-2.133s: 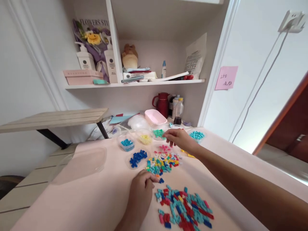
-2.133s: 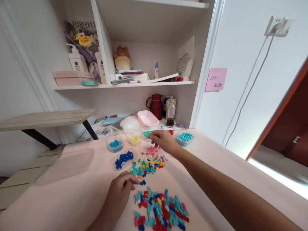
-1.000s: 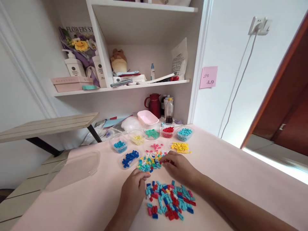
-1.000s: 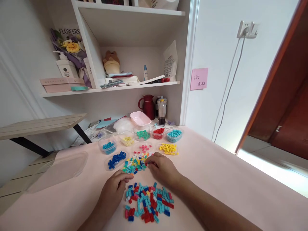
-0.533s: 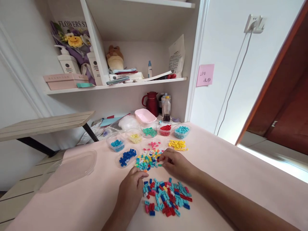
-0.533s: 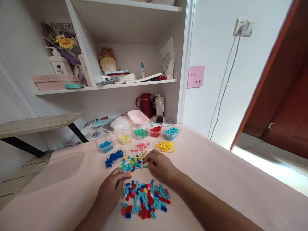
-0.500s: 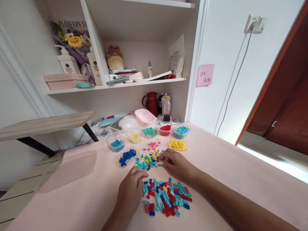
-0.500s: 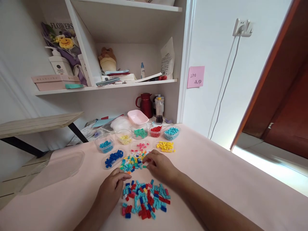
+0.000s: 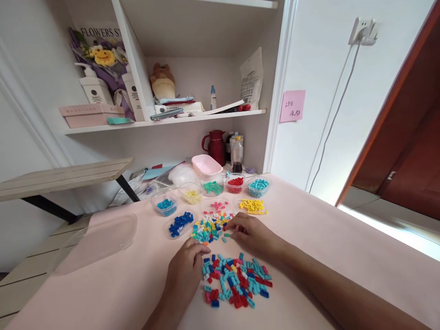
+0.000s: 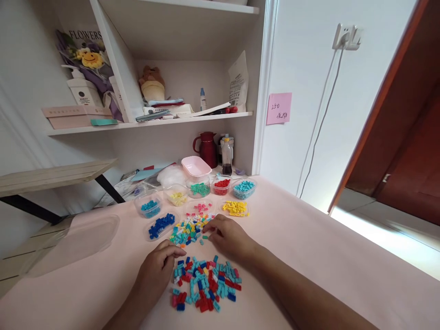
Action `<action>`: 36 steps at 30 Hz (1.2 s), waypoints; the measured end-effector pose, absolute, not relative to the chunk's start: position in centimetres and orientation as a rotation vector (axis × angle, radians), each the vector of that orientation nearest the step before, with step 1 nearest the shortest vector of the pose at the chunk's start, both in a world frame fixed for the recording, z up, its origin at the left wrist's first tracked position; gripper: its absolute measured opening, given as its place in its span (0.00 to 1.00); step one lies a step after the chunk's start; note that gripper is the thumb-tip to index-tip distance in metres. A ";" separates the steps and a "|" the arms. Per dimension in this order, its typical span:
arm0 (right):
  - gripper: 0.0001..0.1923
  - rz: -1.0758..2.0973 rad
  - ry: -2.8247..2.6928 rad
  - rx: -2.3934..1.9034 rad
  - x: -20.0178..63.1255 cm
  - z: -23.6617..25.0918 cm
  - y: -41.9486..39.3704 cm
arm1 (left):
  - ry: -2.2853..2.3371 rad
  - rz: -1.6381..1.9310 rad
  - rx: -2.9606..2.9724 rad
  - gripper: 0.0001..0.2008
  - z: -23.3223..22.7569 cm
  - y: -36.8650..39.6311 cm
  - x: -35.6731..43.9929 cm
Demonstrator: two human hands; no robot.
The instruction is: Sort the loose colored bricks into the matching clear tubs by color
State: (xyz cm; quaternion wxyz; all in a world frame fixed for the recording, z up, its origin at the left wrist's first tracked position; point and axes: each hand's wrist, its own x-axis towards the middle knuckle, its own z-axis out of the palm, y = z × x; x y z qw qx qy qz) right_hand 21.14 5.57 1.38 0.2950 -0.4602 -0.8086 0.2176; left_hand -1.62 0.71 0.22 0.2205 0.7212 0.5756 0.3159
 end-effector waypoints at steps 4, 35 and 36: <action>0.11 0.502 -2.197 -1.296 20.6 0.7 5.6 | 1.588 0.882 1.973 0.19 0.2 0.7 -1.7; 0.08 0.281 -1.827 -1.325 17.8 9.8 19.6 | 1.601 0.976 1.862 0.19 -0.4 0.7 -1.7; 0.10 0.273 -1.806 -1.322 17.5 10.0 20.4 | 1.598 0.982 1.854 0.19 -0.4 0.8 -1.7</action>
